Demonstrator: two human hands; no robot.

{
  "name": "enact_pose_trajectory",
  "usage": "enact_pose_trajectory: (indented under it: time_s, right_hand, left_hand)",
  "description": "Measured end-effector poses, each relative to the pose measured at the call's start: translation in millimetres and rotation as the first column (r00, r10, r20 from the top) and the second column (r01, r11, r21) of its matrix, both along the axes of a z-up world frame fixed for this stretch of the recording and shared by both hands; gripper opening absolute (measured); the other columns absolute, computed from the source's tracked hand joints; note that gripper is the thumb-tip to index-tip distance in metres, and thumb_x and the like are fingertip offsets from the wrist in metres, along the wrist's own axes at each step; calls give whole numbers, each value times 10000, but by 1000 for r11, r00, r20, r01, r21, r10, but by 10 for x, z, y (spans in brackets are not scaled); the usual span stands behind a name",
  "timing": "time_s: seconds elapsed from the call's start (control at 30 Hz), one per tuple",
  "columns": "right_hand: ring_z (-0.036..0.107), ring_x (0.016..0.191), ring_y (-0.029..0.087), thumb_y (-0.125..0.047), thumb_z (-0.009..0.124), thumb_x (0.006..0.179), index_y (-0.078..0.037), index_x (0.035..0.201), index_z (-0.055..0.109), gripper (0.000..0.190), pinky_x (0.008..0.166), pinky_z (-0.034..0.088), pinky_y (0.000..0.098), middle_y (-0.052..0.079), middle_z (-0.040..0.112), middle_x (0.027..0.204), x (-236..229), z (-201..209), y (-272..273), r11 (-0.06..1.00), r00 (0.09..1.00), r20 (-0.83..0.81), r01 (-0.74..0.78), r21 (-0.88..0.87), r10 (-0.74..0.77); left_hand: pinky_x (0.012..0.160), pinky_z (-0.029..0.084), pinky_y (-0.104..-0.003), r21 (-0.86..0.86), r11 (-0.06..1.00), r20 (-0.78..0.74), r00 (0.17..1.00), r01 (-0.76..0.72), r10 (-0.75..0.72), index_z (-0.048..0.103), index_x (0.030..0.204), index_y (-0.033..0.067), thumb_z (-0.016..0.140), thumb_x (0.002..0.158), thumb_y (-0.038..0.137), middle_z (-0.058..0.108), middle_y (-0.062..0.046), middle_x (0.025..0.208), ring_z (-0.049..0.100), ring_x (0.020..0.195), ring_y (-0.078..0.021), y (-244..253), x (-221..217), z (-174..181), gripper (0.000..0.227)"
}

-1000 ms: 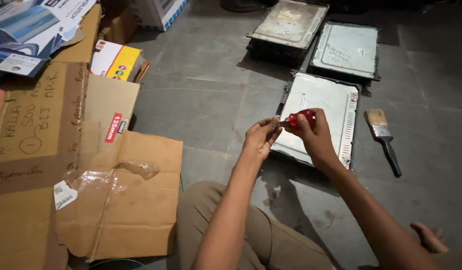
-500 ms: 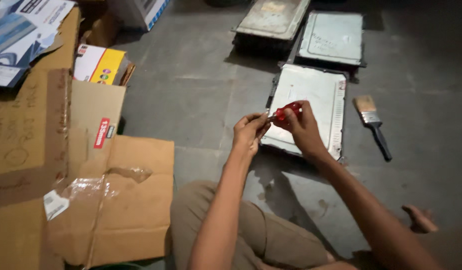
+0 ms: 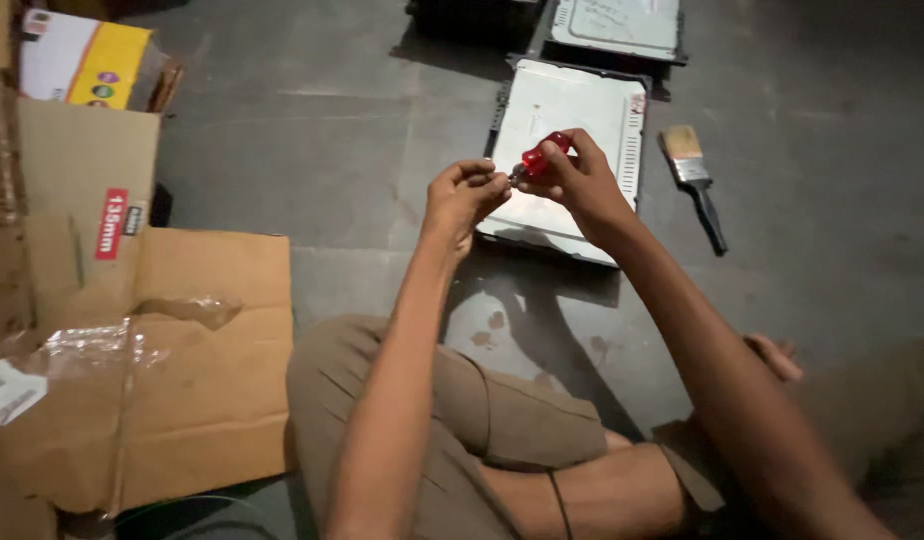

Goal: The person sits on the floor and uses a screwdriver to tighten screws on the internal circuit board of an electronic device. They then place the metal cover back on the device and secure it with screws. Finally, they use a brush to clean the exterior of the device.

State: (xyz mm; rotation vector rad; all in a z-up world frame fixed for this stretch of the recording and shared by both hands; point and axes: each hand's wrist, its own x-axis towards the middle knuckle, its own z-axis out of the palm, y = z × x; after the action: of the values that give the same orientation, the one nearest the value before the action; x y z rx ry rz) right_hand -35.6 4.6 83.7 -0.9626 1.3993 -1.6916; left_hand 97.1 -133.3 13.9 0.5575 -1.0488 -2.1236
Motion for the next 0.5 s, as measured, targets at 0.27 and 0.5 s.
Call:
enact_pose_trajectory:
  time_s: [0.27,0.5]
  right_hand:
    - [719,1045,268,-237,538,1070,-2,1180,464,269,972,579,440,175,636,1132,20,-56,-29,998,999,3,-50,-49,50]
    - [706,1061,262,-235,531,1074,-17,1166,447,251,985,573,441,170,628,1142,68,-101,-46,997,1000,-1,-28,-68,28]
  left_hand:
    - [785,620,-328,64,996,-12,998,-55,56,618,1073,-76,731,875,-35,690,-139,939,736,811,-218,14,11,1,232]
    - [774,662,-303,65,996,-10,998,-64,65,636,1020,-61,739,887,-17,707,-139,925,725,785,-205,4,14,-32,174]
